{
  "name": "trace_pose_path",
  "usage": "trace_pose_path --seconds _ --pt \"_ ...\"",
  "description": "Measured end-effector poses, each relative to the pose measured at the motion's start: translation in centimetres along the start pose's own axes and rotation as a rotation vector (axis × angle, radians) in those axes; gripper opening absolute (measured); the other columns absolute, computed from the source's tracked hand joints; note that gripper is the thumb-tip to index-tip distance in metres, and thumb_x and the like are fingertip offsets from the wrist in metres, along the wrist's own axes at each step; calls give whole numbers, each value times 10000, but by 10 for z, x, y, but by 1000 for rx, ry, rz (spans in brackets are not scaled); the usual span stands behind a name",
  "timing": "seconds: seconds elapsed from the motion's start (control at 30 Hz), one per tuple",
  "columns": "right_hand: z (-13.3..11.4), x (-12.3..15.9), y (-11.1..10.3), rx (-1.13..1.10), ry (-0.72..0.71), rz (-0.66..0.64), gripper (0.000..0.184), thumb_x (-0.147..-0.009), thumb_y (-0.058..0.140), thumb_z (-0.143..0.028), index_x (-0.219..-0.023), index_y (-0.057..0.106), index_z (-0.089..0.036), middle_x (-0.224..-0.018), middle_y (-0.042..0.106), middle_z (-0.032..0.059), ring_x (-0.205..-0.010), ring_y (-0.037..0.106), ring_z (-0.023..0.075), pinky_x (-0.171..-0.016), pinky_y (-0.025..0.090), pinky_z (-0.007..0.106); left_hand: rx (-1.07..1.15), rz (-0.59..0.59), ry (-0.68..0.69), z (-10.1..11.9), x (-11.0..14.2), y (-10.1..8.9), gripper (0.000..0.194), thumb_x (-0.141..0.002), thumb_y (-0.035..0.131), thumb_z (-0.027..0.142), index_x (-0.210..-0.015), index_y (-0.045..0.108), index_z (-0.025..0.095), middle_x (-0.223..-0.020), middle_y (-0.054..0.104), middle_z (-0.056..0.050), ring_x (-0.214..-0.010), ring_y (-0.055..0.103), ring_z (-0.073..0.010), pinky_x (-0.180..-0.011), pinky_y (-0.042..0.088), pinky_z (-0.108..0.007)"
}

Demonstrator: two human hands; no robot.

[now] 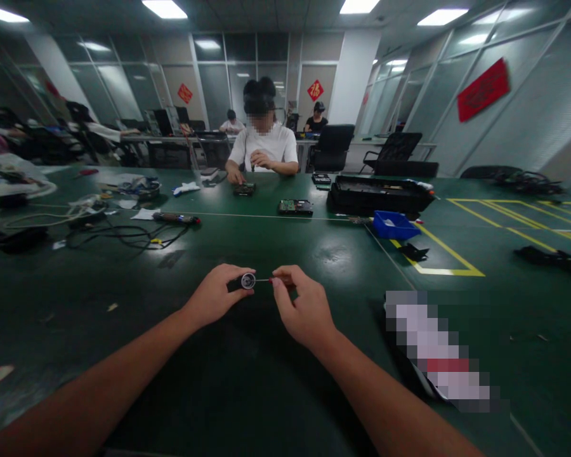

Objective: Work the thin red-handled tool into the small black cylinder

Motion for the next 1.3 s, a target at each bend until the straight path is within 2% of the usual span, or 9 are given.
trace_pose_path --seconds 0.1,0.2,0.27,0.37,0.57,0.67,0.8,1.03,1.3 --pt "-2 0 1 -8 -35 -65 160 -944 527 -272 -1045 637 -217 -932 743 43 -822 703 187 -738 524 307 -2 2 1 -1 0 0 357 -835 767 285 -1181 686 264 -1115 738 -29 -1048 643 -248 -942 455 -434" --pt "-2 1 2 27 -6 -115 215 -990 492 -338 -970 674 -225 -816 718 17 -702 670 165 -645 486 286 -7 -1 -3 -2 0 1 354 -835 768 290 -1179 686 268 -1122 736 -29 -1050 641 -249 -940 456 -436" --pt "-2 1 2 41 6 -110 238 -1002 469 -336 -997 678 -223 -775 696 12 -661 647 162 -622 468 287 -11 -5 -6 -2 0 1 350 -835 767 288 -1175 685 266 -1119 737 -28 -1044 641 -248 -937 455 -435" --pt "-1 1 2 29 -2 -82 252 -995 465 -305 -1169 620 -210 -866 705 36 -758 665 185 -680 490 303 -11 -1 -12 -1 0 0 351 -838 763 285 -1179 681 262 -1115 737 -25 -1038 640 -244 -928 457 -429" --pt "2 2 4 -34 41 -50 269 -1016 424 -334 -1160 620 -222 -860 700 40 -779 675 198 -712 503 326 -13 -9 8 1 0 0 337 -846 757 285 -1173 681 258 -1101 738 -22 -1029 642 -238 -930 449 -421" --pt "7 3 8 -194 132 20 282 -984 511 -361 -1211 579 -209 -920 714 58 -842 689 209 -763 527 344 -11 -1 6 0 0 0 359 -841 763 283 -1188 674 254 -1094 733 -21 -1030 636 -236 -926 448 -414" --pt "16 2 17 -521 287 76 279 -941 583 -443 -1056 643 -196 -897 718 60 -825 689 201 -804 549 367 -14 4 -1 -1 1 1 367 -839 765 277 -1193 672 246 -1088 730 -24 -1018 631 -236 -915 456 -412" --pt "37 -3 24 -1029 627 176 275 -825 721 -445 -891 666 -184 -789 667 22 -706 632 151 -709 571 333 14 11 49 0 -1 1 360 -858 745 280 -1207 664 248 -1158 718 -35 -1069 624 -237 -960 458 -414" --pt "35 -4 19 -813 470 246 276 -892 638 -472 -963 643 -205 -864 661 21 -754 639 158 -724 562 344 -10 -5 31 -3 0 3 368 -856 749 286 -1213 664 257 -1132 725 -28 -1042 626 -235 -937 460 -420"
Point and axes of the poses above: each hand's wrist, its own x-axis away from the middle knuckle, its own y-axis out of the palm, z = x × y, the point moved 2 cm from there along -x, towards the middle knuckle
